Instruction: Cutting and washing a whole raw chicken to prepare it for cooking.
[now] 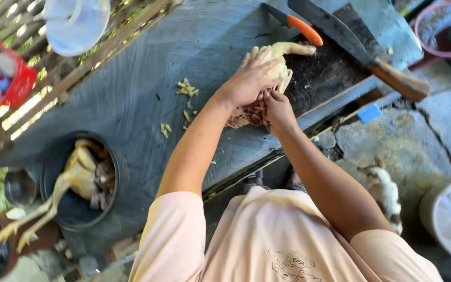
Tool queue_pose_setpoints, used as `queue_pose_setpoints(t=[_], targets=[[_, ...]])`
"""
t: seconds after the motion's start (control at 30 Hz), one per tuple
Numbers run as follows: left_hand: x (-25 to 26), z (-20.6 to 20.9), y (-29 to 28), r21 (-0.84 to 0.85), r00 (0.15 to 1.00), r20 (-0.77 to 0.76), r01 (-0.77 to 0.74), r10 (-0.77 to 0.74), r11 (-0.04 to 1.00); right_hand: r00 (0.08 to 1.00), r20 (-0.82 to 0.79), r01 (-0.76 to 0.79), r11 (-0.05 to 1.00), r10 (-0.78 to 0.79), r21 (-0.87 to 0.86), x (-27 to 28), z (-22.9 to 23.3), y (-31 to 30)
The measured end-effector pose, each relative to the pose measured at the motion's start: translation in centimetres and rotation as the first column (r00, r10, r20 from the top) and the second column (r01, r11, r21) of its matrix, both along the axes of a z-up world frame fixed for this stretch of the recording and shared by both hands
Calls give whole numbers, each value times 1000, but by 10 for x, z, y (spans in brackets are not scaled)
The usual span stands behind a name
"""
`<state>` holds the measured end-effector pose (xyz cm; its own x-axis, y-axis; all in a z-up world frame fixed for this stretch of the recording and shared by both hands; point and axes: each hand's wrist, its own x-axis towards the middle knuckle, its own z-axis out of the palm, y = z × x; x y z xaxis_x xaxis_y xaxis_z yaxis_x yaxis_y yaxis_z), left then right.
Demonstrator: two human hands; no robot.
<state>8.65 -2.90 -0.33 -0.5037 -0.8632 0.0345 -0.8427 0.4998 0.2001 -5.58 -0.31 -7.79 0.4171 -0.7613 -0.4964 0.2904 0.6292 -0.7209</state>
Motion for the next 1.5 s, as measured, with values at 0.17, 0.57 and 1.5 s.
queue_pose_setpoints(t=[0.17, 0.57, 1.5], targets=[[16, -49, -13, 52, 990, -118, 79, -73, 995, 982, -56, 176, 983, -179, -58, 10, -5, 19], [12, -60, -22, 16, 969, -239, 74, -68, 997, 909, -297, 162, 905, -292, -393, 26, 0, 38], [32, -32, -21, 99, 923, -384, 63, -20, 993, 920, -204, 266, 914, -336, -305, -56, -32, 90]])
